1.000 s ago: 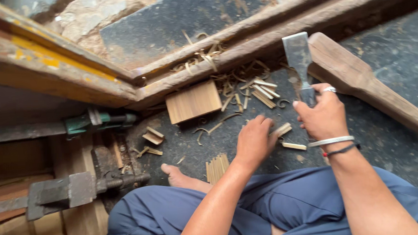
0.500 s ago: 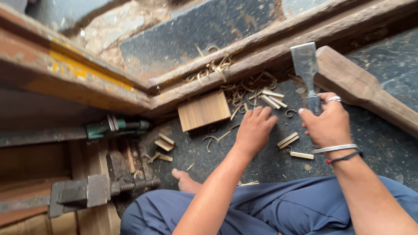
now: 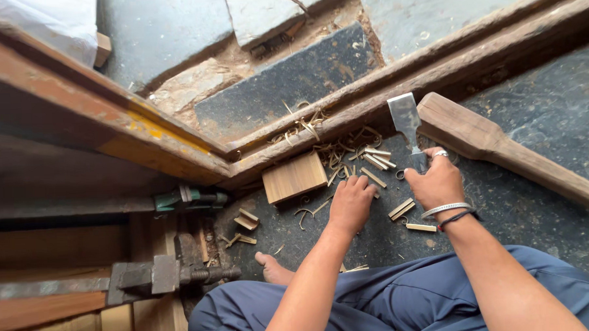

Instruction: The person sits on the floor and uses a chisel to carve a small rectangular block of wood. They repeatedly shave thin strips from the wood's surface, creating wood shavings that accumulate on the floor.

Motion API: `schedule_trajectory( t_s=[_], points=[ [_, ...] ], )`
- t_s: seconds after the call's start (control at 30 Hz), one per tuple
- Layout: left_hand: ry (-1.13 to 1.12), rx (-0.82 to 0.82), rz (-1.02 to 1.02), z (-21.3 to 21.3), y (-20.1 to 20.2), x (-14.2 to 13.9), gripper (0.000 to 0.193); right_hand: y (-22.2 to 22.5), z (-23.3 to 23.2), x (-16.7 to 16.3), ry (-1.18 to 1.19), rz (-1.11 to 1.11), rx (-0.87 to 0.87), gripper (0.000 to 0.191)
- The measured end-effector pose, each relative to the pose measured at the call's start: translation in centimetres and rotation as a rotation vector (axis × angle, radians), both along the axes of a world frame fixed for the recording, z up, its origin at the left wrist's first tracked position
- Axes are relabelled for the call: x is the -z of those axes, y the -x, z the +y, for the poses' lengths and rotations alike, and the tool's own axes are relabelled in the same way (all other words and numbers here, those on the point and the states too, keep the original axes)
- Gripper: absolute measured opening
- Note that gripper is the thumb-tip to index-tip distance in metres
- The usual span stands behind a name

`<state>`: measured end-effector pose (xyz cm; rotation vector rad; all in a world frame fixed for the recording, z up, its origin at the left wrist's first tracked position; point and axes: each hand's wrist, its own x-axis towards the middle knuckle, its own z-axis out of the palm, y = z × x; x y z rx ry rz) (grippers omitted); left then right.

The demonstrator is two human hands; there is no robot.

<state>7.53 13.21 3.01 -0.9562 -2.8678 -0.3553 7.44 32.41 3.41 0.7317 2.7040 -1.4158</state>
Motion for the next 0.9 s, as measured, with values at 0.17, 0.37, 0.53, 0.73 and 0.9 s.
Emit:
schedule_trajectory(
  t_s=[0.17, 0.37, 0.53, 0.73, 0.9],
  points=[
    [-0.303, -0.149, -0.001, -3.5, 1.9, -2.9, 0.008, -0.8, -0.1, 0.0, -0.084, -0.02, -0.042, 0.062],
    [-0.407, -0.808, -0.462, -13.5, 3.2, -3.8, 0.018, -0.6, -2.8, -0.8, -0.067, -0.033, -0.172, 0.056],
    [-0.549, -0.966, -0.506, -14.7, 6.0, -1.1, 0.024, -1.1, -6.8, 1.0, 0.135, -0.369, -0.237, 0.055],
    [-0.539, -1.069, -0.593, -14.6, 9.6, 0.3, 0.026, -3.9, -11.2, 3.9, 0.613, -0.558, -0.15, 0.049],
    [-0.653, -1.083, -0.543, -15.2, 10.6, 0.8, 0.029, -3.6, -14.2, 3.1, 0.737, -0.38, -0.068, 0.05]
  ],
)
